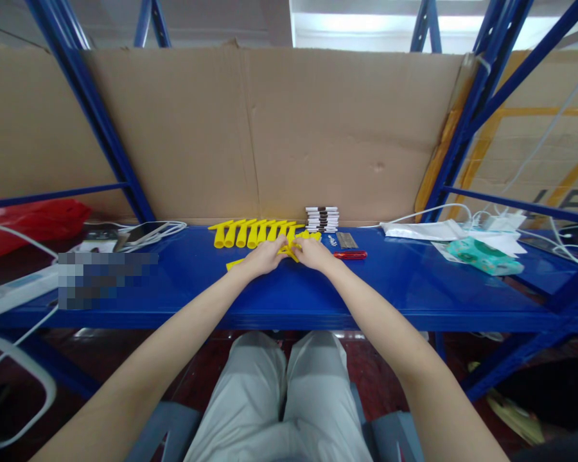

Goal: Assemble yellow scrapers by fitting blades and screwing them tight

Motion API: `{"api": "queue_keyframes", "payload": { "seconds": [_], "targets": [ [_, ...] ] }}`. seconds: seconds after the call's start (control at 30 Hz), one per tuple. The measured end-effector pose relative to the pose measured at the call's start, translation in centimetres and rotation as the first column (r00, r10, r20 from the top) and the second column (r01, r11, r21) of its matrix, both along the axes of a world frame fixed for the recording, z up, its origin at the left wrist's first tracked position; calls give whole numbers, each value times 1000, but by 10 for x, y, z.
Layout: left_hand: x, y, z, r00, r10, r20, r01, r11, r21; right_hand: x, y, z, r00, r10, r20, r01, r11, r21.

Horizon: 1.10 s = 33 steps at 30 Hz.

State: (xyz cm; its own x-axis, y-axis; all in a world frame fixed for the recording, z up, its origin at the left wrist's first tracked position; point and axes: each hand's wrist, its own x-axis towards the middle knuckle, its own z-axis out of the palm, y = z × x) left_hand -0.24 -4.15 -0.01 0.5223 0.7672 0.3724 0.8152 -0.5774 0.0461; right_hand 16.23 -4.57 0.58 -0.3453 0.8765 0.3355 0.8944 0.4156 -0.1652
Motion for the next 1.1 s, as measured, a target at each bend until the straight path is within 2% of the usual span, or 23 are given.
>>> {"api": "queue_keyframes", "payload": {
  "seconds": [0.27, 0.53, 0.6, 0.67, 0.8, 0.87, 0.93, 1.1],
  "targets": [
    [0, 6, -5, 993, -112, 18, 112, 993, 27, 3, 7, -5, 998, 27, -52, -26, 1000, 9],
    [-1, 11, -6, 994, -105, 13, 104, 994, 46, 12, 22, -9, 949, 79, -304, -92, 995, -26],
    [-1, 11, -6, 996, -90, 6, 89, 995, 43, 13, 21, -9, 914, 27, -404, -72, 993, -97],
    [-1, 10, -5, 997, -81, 1, 81, 996, 44, 13, 18, -8, 850, -62, -523, -67, 972, -225],
    [-1, 7, -3, 995, -95, 5, 95, 993, 73, 14, 9, -2, 702, -207, -681, -185, 871, -455],
    [-1, 6, -2, 995, -102, 13, 101, 989, 104, 14, 6, 1, 637, -234, -734, -247, 840, -483],
    [-2, 5, -3, 993, -110, 33, 105, 985, 135, 14, 4, 3, 590, -234, -772, -289, 832, -474],
    [-2, 6, -4, 983, -165, 77, 151, 974, 169, 13, 4, 3, 583, -206, -786, -295, 847, -442]
  ]
}}
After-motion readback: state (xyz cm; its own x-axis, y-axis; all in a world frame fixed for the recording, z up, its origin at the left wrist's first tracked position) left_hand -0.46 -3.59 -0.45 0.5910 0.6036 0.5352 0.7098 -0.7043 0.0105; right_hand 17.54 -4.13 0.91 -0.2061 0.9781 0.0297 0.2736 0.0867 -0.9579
